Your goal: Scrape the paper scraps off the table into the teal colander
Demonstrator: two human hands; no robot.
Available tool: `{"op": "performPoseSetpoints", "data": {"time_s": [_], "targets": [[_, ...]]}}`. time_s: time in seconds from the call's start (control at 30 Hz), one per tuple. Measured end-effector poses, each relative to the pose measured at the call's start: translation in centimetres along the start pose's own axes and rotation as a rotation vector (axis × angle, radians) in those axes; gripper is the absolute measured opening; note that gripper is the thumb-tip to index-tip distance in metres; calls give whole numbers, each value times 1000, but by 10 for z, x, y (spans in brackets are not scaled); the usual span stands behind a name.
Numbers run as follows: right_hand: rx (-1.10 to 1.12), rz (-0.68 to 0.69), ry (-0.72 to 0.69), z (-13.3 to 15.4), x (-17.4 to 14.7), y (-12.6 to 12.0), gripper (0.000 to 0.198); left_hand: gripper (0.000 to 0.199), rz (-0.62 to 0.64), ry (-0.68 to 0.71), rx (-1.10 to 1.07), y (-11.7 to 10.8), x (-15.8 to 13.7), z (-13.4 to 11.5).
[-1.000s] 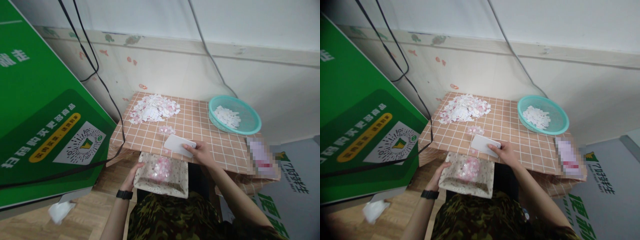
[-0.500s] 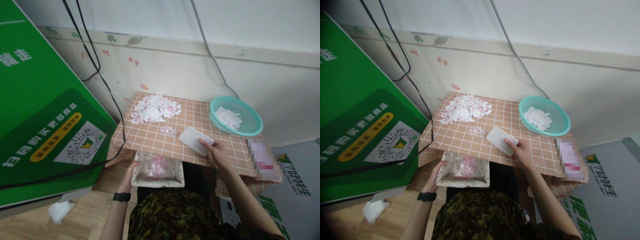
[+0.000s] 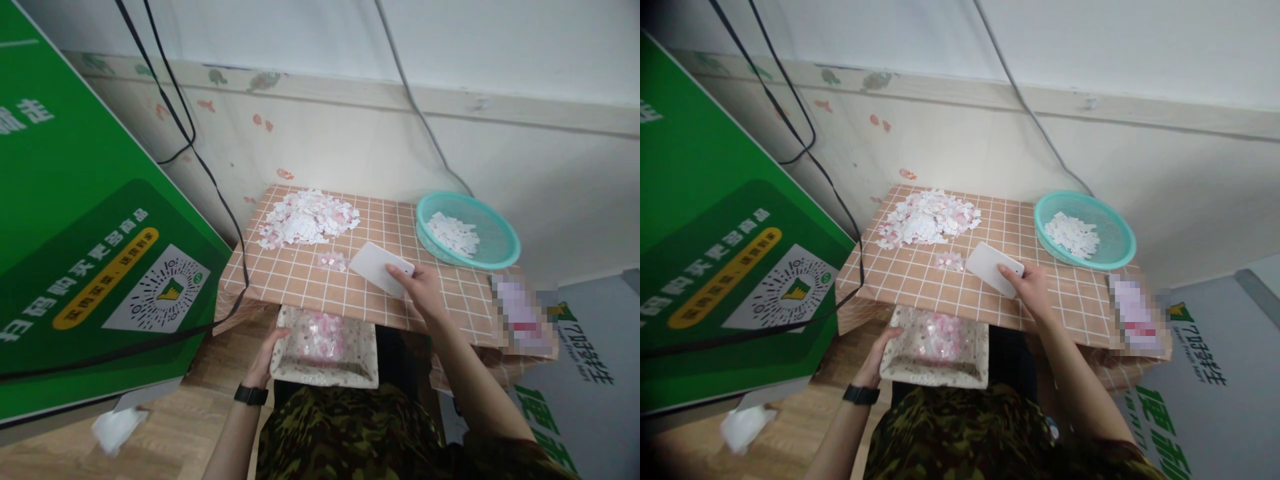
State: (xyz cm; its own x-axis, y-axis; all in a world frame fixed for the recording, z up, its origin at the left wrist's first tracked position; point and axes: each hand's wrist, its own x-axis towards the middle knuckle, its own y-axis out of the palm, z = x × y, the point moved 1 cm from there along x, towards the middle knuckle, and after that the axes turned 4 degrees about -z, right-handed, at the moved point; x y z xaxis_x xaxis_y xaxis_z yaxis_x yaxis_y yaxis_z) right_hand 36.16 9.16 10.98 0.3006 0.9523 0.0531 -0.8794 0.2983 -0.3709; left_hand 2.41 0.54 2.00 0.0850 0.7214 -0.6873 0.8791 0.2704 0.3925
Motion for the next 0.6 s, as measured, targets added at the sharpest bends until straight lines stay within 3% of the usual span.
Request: {"op": "performPoseSetpoints", "data": {"time_s": [0.1, 0.23, 0.6], "targets": [[75, -16, 5, 0, 7, 4, 38, 37, 5, 4, -6, 1, 0, -1], [119, 102, 40, 1, 6, 10, 36, 37, 20, -16, -14, 0, 0, -2], [105, 231, 58, -2, -1, 5, 34, 45, 33, -6, -29, -2, 0, 0]]}}
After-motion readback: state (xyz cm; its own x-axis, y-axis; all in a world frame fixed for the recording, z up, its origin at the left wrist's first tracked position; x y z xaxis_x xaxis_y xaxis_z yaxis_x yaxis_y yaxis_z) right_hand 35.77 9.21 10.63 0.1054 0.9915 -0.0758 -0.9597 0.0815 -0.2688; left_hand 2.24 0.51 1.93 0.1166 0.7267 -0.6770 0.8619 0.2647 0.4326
